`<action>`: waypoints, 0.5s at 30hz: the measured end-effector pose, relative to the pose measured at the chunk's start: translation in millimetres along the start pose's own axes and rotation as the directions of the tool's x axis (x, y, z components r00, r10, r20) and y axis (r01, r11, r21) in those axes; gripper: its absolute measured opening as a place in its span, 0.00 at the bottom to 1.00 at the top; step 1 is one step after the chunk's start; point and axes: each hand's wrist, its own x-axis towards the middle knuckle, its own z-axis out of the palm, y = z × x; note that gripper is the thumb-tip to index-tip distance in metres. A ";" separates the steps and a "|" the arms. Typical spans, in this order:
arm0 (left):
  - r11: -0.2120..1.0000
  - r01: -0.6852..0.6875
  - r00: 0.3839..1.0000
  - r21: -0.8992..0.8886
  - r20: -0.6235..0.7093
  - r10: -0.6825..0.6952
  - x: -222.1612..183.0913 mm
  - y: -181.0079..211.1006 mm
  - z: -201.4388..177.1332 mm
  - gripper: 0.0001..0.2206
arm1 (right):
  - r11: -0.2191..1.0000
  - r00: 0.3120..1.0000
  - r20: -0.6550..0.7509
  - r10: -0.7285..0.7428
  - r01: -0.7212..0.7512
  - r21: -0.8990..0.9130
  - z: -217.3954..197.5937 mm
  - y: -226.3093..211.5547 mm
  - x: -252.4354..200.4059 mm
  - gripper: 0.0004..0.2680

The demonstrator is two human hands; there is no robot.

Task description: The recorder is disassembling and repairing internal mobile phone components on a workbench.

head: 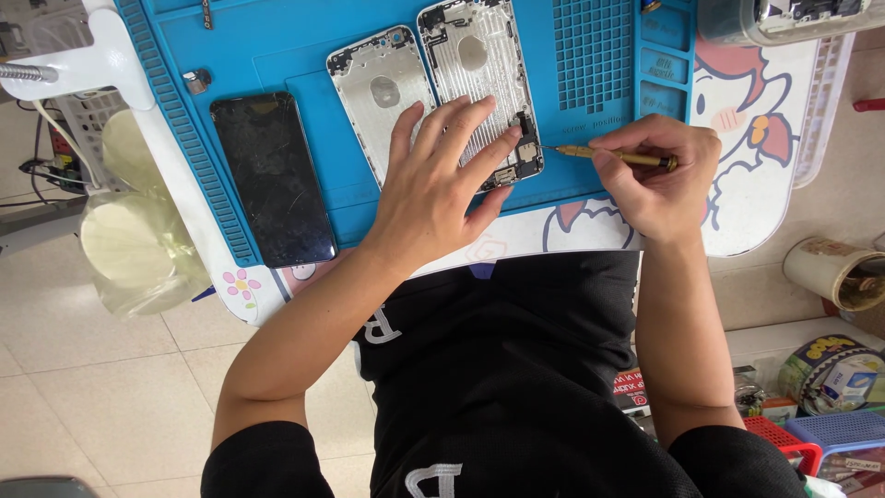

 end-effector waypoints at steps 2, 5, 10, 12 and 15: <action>1.000 -0.002 1.000 0.007 0.001 0.002 0.1 -0.7 0.3 0.26 | 1.000 1.000 0.009 -0.006 0.006 -0.023 0.1 -1.7 0.9 0.02; 1.000 -0.002 1.000 0.011 0.003 0.002 -0.6 -1.0 0.8 0.26 | 0.999 1.000 0.015 -0.015 0.016 -0.037 -1.3 2.0 0.3 0.02; 1.000 -0.006 1.000 0.011 0.003 0.006 -0.9 -0.9 0.9 0.26 | 1.000 1.000 -0.004 -0.019 0.018 -0.017 -0.2 2.1 -1.4 0.02; 1.000 0.001 1.000 0.022 0.007 -0.001 -0.1 0.8 -1.9 0.26 | 0.999 0.999 0.004 -0.033 0.033 0.013 1.8 -5.1 0.0 0.03; 1.000 -0.008 1.000 0.004 -0.003 0.008 -0.3 0.0 -1.7 0.27 | 0.993 0.993 0.034 -0.111 0.110 0.041 0.3 -4.0 0.6 0.04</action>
